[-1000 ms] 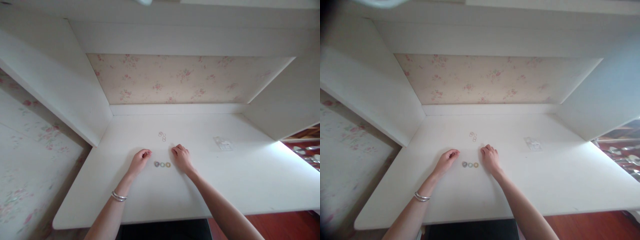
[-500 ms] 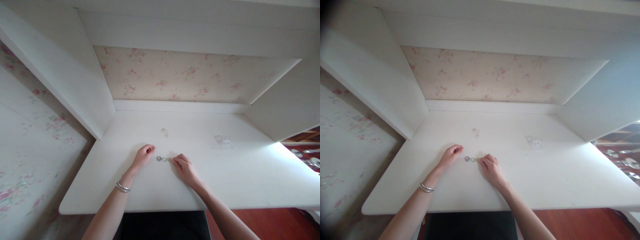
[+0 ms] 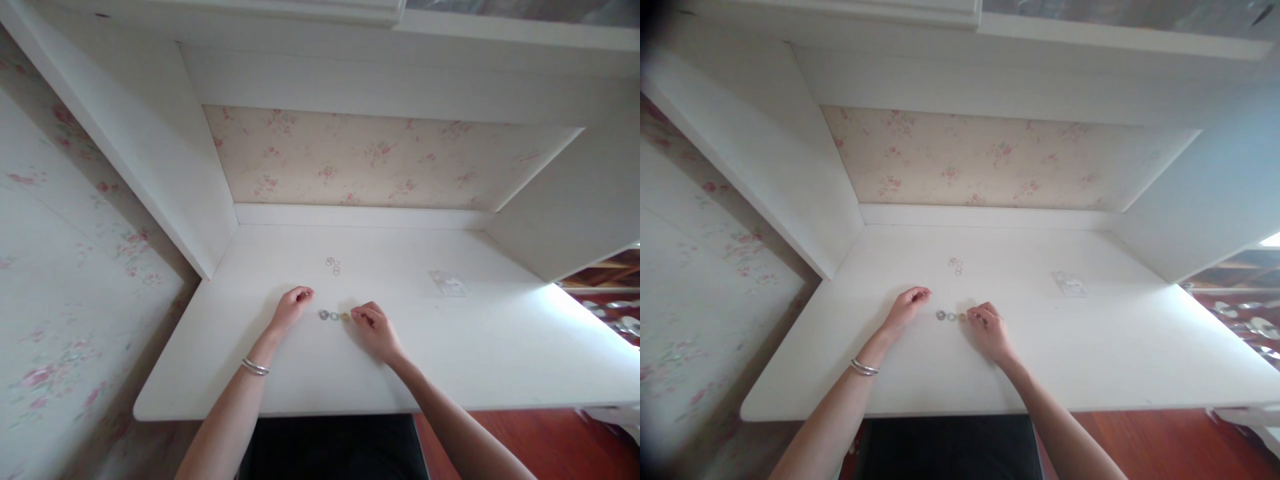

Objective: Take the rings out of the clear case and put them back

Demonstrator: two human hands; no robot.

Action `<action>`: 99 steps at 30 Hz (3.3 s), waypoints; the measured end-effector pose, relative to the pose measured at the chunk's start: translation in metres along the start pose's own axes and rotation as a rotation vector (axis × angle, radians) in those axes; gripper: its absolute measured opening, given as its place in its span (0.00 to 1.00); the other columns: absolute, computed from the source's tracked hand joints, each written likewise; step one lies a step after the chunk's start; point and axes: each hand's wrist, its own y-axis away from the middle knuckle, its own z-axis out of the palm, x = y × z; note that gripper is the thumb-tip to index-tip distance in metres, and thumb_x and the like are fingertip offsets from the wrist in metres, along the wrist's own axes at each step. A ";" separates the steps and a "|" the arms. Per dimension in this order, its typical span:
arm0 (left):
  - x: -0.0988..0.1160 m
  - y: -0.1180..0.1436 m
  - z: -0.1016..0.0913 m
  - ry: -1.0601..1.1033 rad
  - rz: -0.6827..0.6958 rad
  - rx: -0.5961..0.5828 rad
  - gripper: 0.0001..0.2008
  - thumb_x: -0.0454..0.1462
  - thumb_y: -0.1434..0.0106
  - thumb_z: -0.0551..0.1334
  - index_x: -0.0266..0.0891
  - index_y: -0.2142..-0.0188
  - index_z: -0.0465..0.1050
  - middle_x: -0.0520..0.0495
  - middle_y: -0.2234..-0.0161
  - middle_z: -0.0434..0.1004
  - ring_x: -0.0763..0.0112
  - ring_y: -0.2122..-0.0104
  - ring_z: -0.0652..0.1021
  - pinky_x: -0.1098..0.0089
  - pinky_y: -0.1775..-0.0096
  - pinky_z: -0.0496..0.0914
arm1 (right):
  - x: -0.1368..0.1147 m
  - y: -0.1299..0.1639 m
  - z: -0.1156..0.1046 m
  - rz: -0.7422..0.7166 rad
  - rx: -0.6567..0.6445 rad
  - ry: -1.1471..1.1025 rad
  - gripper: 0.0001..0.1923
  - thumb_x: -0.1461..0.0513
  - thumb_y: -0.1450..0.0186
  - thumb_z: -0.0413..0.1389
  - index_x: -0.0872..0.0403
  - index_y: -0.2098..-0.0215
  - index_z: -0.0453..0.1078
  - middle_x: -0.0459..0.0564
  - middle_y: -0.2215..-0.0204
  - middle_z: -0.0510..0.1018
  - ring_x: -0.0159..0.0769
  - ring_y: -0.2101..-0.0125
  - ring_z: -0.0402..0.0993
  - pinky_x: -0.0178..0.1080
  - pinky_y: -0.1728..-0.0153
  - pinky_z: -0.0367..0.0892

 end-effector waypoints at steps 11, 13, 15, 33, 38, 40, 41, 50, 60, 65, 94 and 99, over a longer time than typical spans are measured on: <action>-0.006 -0.003 -0.004 0.154 -0.091 0.030 0.19 0.49 0.48 0.63 0.36 0.64 0.75 0.54 0.77 0.66 0.78 0.79 0.61 0.74 0.76 0.54 | -0.004 -0.084 0.009 0.068 -0.100 0.279 0.13 0.60 0.40 0.53 0.51 0.59 0.74 0.50 0.62 0.74 0.33 0.64 0.69 0.35 0.60 0.62; -0.007 -0.003 -0.004 0.159 -0.094 0.036 0.19 0.49 0.47 0.63 0.37 0.64 0.75 0.55 0.78 0.64 0.78 0.80 0.61 0.74 0.77 0.54 | -0.004 -0.095 0.016 0.053 -0.111 0.326 0.15 0.61 0.40 0.53 0.50 0.56 0.73 0.51 0.58 0.72 0.36 0.57 0.67 0.36 0.55 0.59; -0.008 -0.004 -0.004 0.163 -0.089 0.037 0.19 0.49 0.47 0.62 0.37 0.63 0.75 0.55 0.78 0.64 0.78 0.79 0.61 0.74 0.77 0.54 | -0.004 -0.103 0.021 0.056 -0.125 0.364 0.16 0.60 0.40 0.54 0.49 0.54 0.72 0.52 0.55 0.71 0.39 0.55 0.66 0.37 0.54 0.59; -0.004 -0.004 -0.004 0.239 -0.118 0.066 0.18 0.48 0.49 0.64 0.37 0.65 0.74 0.55 0.78 0.65 0.79 0.79 0.61 0.74 0.76 0.55 | 0.001 -0.085 0.000 -0.031 -0.108 0.358 0.12 0.61 0.35 0.47 0.53 0.65 0.73 0.50 0.64 0.72 0.31 0.67 0.69 0.33 0.64 0.61; -0.005 -0.002 -0.003 0.179 -0.109 0.078 0.18 0.48 0.47 0.62 0.37 0.64 0.74 0.54 0.77 0.66 0.78 0.79 0.62 0.75 0.77 0.55 | 0.003 -0.043 -0.022 -0.148 -0.079 0.186 0.13 0.57 0.34 0.47 0.51 0.66 0.72 0.48 0.66 0.71 0.31 0.68 0.69 0.34 0.65 0.63; -0.004 -0.002 -0.002 0.148 -0.094 0.072 0.17 0.48 0.46 0.62 0.37 0.65 0.74 0.54 0.77 0.66 0.77 0.79 0.62 0.75 0.77 0.55 | 0.005 -0.026 -0.027 -0.158 -0.104 0.171 0.13 0.56 0.33 0.47 0.51 0.65 0.72 0.48 0.66 0.71 0.32 0.67 0.69 0.34 0.64 0.63; -0.003 -0.002 -0.002 0.137 -0.087 0.072 0.17 0.48 0.46 0.61 0.37 0.65 0.74 0.54 0.78 0.65 0.77 0.79 0.62 0.74 0.77 0.55 | 0.006 -0.019 -0.028 -0.158 -0.113 0.171 0.14 0.56 0.33 0.47 0.51 0.65 0.72 0.49 0.66 0.71 0.32 0.66 0.69 0.35 0.64 0.64; -0.001 -0.001 0.002 0.056 -0.062 0.141 0.19 0.50 0.47 0.61 0.36 0.65 0.74 0.53 0.79 0.64 0.76 0.78 0.63 0.74 0.76 0.56 | 0.018 0.000 -0.025 -0.159 -0.182 0.243 0.12 0.60 0.33 0.48 0.49 0.64 0.74 0.49 0.65 0.73 0.35 0.64 0.69 0.39 0.59 0.63; -0.003 -0.001 0.004 -0.070 -0.045 0.142 0.17 0.48 0.44 0.60 0.37 0.64 0.74 0.53 0.78 0.67 0.75 0.77 0.65 0.74 0.73 0.58 | 0.017 0.002 -0.025 -0.193 -0.165 0.232 0.12 0.58 0.33 0.48 0.48 0.63 0.74 0.48 0.65 0.73 0.34 0.65 0.69 0.38 0.61 0.62; 0.005 -0.006 0.011 -0.261 0.022 0.026 0.14 0.46 0.43 0.59 0.38 0.66 0.75 0.50 0.74 0.72 0.70 0.73 0.70 0.72 0.69 0.62 | 0.027 0.004 -0.030 -0.025 0.105 -0.052 0.15 0.54 0.34 0.47 0.51 0.66 0.73 0.50 0.67 0.72 0.32 0.70 0.68 0.35 0.70 0.64; 0.026 -0.074 0.074 -0.972 0.225 -0.315 0.09 0.38 0.37 0.55 0.40 0.66 0.73 0.45 0.59 0.69 0.69 0.66 0.75 0.69 0.60 0.65 | 0.033 -0.002 -0.043 0.179 0.285 -0.229 0.18 0.49 0.37 0.50 0.53 0.68 0.73 0.47 0.73 0.70 0.31 0.75 0.62 0.34 0.74 0.60; 0.048 -0.039 0.074 -0.853 0.319 -0.357 0.10 0.39 0.35 0.53 0.40 0.63 0.72 0.46 0.58 0.66 0.71 0.66 0.74 0.70 0.59 0.65 | 0.032 -0.002 -0.042 0.166 0.273 -0.221 0.16 0.51 0.38 0.50 0.52 0.68 0.73 0.46 0.73 0.70 0.30 0.76 0.62 0.34 0.74 0.59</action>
